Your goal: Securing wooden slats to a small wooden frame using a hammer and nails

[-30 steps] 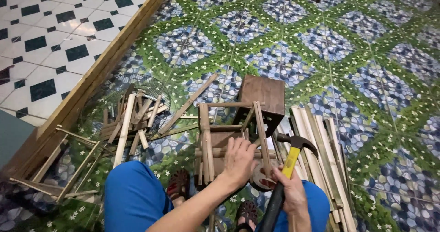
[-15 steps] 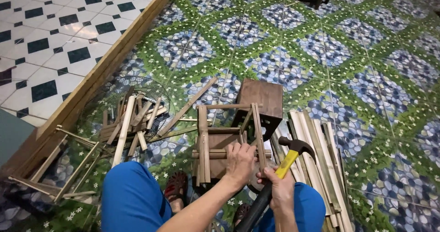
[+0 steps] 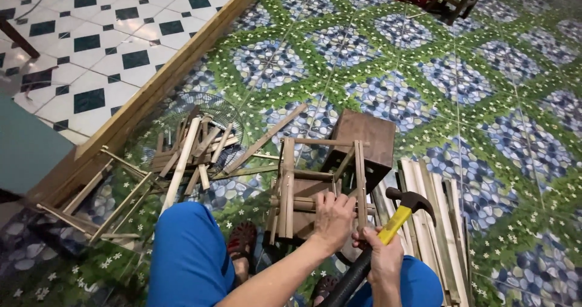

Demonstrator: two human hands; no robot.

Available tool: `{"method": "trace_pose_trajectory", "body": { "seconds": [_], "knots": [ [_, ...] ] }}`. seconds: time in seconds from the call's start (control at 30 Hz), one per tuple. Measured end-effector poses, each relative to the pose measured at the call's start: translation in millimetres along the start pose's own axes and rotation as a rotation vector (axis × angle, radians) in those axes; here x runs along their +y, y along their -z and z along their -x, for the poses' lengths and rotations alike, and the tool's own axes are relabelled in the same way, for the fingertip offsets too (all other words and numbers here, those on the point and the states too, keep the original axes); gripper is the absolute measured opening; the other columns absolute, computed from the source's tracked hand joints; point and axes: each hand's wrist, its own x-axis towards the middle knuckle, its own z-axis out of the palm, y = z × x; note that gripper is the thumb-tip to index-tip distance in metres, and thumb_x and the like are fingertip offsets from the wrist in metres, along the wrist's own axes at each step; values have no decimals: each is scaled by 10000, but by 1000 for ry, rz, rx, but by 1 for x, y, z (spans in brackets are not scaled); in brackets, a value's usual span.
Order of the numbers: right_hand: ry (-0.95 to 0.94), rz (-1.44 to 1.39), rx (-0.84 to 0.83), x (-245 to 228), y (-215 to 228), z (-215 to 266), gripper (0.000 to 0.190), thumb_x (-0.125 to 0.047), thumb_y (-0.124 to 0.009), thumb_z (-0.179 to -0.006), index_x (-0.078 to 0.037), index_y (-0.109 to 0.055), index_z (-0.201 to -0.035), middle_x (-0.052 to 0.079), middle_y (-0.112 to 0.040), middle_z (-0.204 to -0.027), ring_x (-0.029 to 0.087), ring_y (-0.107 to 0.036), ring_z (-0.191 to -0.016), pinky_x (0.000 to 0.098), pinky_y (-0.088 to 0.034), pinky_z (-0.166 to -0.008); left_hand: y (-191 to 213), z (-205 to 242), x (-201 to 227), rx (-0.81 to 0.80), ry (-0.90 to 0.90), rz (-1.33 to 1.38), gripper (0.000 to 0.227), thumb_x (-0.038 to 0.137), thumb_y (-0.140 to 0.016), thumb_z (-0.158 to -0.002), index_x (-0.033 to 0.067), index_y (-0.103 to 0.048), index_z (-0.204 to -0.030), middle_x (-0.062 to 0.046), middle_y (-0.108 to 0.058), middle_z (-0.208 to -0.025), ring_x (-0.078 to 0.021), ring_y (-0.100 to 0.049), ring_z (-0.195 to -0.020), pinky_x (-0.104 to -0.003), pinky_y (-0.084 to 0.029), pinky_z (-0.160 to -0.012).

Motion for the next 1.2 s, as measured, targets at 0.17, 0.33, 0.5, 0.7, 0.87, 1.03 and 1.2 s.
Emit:
{"method": "trace_pose_trajectory", "body": {
  "seconds": [0.17,0.33,0.5,0.7,0.87,1.03,1.2],
  "knots": [
    [24,-25,-23,0,-2,-1,358,93,-635,-912,87,-406,-1187,247,-584,-902,355,-651,-686,413,-565,-616,0,-2,4,-19,32,-6,248,151,-722,-833,54,-714,-1061,-106,-691,-942,-301,-567,-838,-494,-376,-905],
    [32,-35,-29,15,9,-17,344,90,-643,-912,85,-429,-1181,240,-584,-892,361,-665,-700,426,-569,-618,1,-3,6,-9,55,-8,220,130,-743,-808,57,-687,-1008,-131,-670,-914,-312,-562,-832,-481,-389,-860],
    [1,-20,-39,15,13,-19,322,90,-643,-921,84,-436,-1166,256,-617,-887,377,-670,-694,427,-575,-643,27,-6,5,58,36,8,253,87,-767,-758,27,-686,-990,-146,-672,-987,-307,-578,-904,-466,-414,-901],
    [-6,64,-6,0,10,-11,287,54,-654,-947,66,-479,-1174,256,-662,-937,376,-717,-790,430,-608,-701,149,-14,-13,297,199,136,208,32,-647,-933,52,-701,-1132,-70,-678,-1072,-225,-609,-1004,-354,-497,-888],
    [-5,30,-13,0,7,-6,189,29,-629,-985,19,-469,-1084,218,-639,-941,388,-736,-862,466,-652,-701,131,18,-89,-22,899,434,486,241,-610,-968,71,-527,-1416,-81,-567,-1392,-219,-536,-1324,-413,-448,-1143],
    [-13,28,-2,0,7,-1,244,-10,-642,-988,60,-475,-1152,225,-644,-905,400,-741,-836,463,-636,-673,119,33,-95,-104,1177,1083,480,206,-635,-957,28,-625,-1403,-90,-711,-1165,-145,-606,-830,-270,-513,-696],
    [-10,-8,-15,0,8,0,251,36,-636,-964,79,-460,-1137,256,-637,-933,375,-707,-795,428,-606,-665,108,36,-100,-69,1189,1233,446,137,-646,-950,-10,-625,-1371,-140,-682,-1229,-202,-636,-1000,-321,-518,-858]
  ]
}}
